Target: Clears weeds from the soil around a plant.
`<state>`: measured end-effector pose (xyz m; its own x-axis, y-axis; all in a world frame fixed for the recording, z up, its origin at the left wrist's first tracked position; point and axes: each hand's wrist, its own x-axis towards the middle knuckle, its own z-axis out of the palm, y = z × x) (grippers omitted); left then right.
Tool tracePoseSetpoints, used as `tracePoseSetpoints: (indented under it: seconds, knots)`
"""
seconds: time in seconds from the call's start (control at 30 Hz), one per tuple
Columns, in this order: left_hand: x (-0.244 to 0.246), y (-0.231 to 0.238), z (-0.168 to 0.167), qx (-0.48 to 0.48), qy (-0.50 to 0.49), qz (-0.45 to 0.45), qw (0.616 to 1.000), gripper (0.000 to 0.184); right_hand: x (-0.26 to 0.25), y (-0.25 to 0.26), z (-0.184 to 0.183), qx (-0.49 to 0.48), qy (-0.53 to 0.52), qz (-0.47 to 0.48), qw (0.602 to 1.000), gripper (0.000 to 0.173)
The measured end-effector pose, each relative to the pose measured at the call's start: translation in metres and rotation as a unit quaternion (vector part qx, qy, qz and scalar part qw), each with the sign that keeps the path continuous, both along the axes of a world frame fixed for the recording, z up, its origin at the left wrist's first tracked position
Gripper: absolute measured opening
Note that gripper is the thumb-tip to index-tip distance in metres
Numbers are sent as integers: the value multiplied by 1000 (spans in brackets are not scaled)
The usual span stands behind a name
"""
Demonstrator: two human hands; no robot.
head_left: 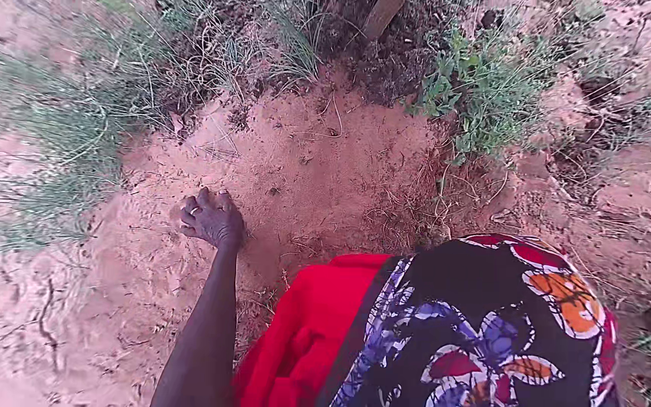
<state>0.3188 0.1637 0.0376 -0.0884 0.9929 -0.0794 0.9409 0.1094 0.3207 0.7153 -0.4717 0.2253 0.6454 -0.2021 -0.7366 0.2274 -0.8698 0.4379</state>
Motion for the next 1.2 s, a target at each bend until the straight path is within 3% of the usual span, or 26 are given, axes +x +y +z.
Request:
tracePoseSetpoints:
  seconds: [0.07,0.13,0.27,0.3,0.37,0.47,0.57,0.67,0.77,0.93,1.0,1.2]
  knots:
    - [2,0,3,-1,-5,-2,1000,57,5,116,-7,208,27,103,972,29]
    - [3,0,5,-3,-7,2,1000,56,7,221,-26,370,42,230,899,37]
    - [5,-3,10,3,-16,8,1000,53,-10,405,-62,553,20,407,727,48]
    - [6,-3,11,3,-17,8,1000,52,-15,443,-69,568,28,419,708,49]
    - [5,-6,11,1,-13,8,1000,52,-26,508,-78,542,20,423,726,54]
    - [6,-4,12,7,2,11,1000,53,-15,582,-103,521,-70,336,782,68]
    - [4,-1,5,26,4,16,1000,51,-1,613,-134,546,-176,307,760,78]
    - [2,-4,4,24,12,15,1000,52,-3,605,-144,549,-208,308,749,73]
    - [3,-2,4,29,14,12,999,54,-3,601,-135,525,-198,312,767,74]
    - [3,-3,2,31,8,9,999,55,-2,605,-107,444,-143,297,833,73]
    - [3,-3,2,26,9,4,1000,55,0,605,-106,432,-126,297,843,70]
    - [3,-3,2,22,7,6,1000,55,-2,601,-106,397,-71,331,853,83]
